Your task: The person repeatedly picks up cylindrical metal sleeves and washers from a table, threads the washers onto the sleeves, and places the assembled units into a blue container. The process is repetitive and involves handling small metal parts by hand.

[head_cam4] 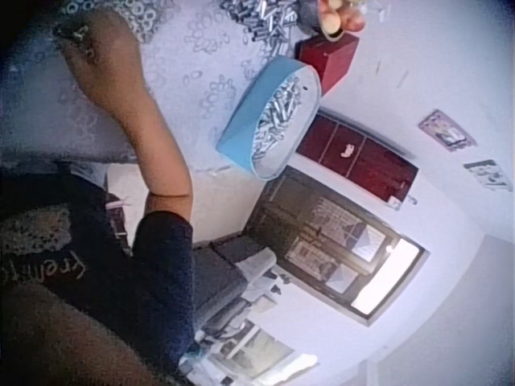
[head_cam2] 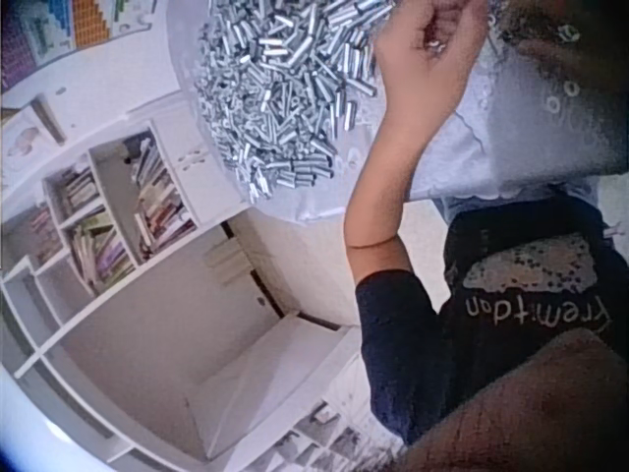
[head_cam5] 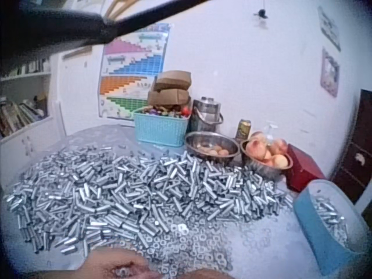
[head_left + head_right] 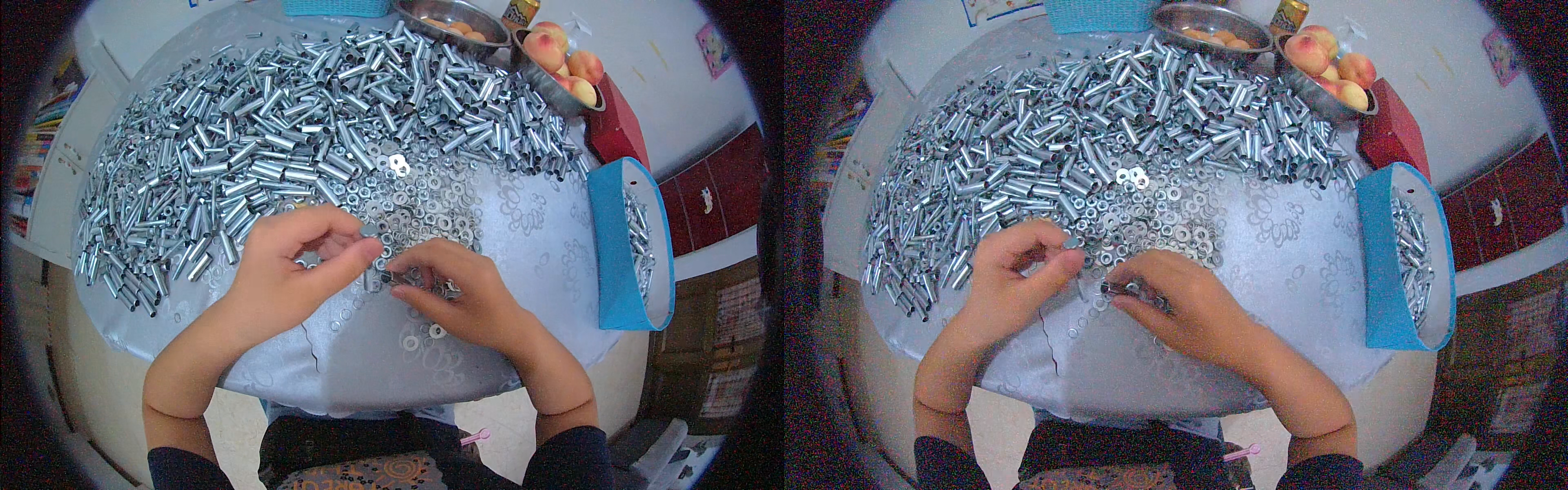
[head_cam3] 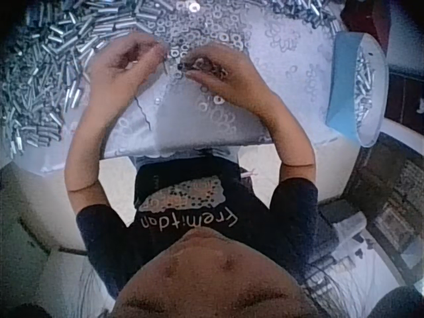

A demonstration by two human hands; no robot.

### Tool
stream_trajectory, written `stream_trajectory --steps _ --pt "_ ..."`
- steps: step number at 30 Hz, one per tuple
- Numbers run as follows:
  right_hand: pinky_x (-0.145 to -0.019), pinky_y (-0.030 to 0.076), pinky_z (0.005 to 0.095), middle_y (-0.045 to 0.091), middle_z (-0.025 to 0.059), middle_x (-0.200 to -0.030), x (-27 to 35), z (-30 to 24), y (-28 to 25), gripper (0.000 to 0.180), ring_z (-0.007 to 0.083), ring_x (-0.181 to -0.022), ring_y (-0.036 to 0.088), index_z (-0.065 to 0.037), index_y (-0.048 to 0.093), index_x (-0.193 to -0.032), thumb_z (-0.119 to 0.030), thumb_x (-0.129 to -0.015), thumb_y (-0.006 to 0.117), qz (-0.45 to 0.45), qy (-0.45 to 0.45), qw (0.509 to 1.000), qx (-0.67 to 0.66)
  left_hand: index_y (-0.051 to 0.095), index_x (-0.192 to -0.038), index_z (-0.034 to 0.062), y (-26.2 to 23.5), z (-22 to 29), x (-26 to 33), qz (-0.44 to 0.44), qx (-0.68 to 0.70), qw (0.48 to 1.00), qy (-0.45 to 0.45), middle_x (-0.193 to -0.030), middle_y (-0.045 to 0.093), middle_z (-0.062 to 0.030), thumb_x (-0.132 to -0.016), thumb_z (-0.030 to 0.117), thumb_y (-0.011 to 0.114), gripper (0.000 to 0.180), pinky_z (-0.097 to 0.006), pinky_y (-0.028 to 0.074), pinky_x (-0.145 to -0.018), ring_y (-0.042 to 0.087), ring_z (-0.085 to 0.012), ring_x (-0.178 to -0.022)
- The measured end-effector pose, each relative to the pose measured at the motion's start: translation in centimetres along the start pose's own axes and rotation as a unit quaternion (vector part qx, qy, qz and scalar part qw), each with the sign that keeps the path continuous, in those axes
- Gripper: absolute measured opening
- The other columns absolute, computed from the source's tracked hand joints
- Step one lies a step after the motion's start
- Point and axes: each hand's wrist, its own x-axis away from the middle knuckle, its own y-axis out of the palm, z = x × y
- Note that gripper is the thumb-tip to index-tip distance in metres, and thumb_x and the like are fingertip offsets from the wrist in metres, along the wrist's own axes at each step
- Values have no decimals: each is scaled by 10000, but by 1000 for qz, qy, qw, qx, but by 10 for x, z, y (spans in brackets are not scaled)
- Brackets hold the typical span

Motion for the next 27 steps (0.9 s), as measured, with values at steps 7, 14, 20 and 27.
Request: stream_trajectory --steps 7,14,20,27 --pt "-643 452 317 575 95 -850 2 -4 -1 195 227 -709 547 -52 569 -942 -113 -766 626 11 -10 1000 -3 596 -846 -13 7 -9 -2 24 130 990 -47 -727 595 -33 -742 49 676 145 -179 433 -561 554 -50 -631" --pt "-679 455 328 584 104 -870 3 -3 2 213 242 -754 562 -43 575 -933 -89 -738 648 50 -28 998 11 605 -843 0 12 -18 0 3 123 992 35 -739 605 -26 -736 40 670 132 -187 436 -577 546 -48 -638" --pt "-668 455 292 601 90 -860 0 3 -1 244 206 -750 569 -32 597 -926 -43 -696 679 139 -84 985 54 617 -881 18 6 -8 -3 -40 -67 993 86 -776 620 -54 -744 61 653 148 -267 451 -582 567 -120 -656" --pt "-718 444 345 605 87 -889 3 0 -1 267 262 -810 577 -73 608 -947 -37 -690 674 119 -115 985 52 619 -870 25 13 -24 0 -115 -122 974 150 -764 606 -127 -768 134 619 149 -349 457 -586 590 -286 -671"
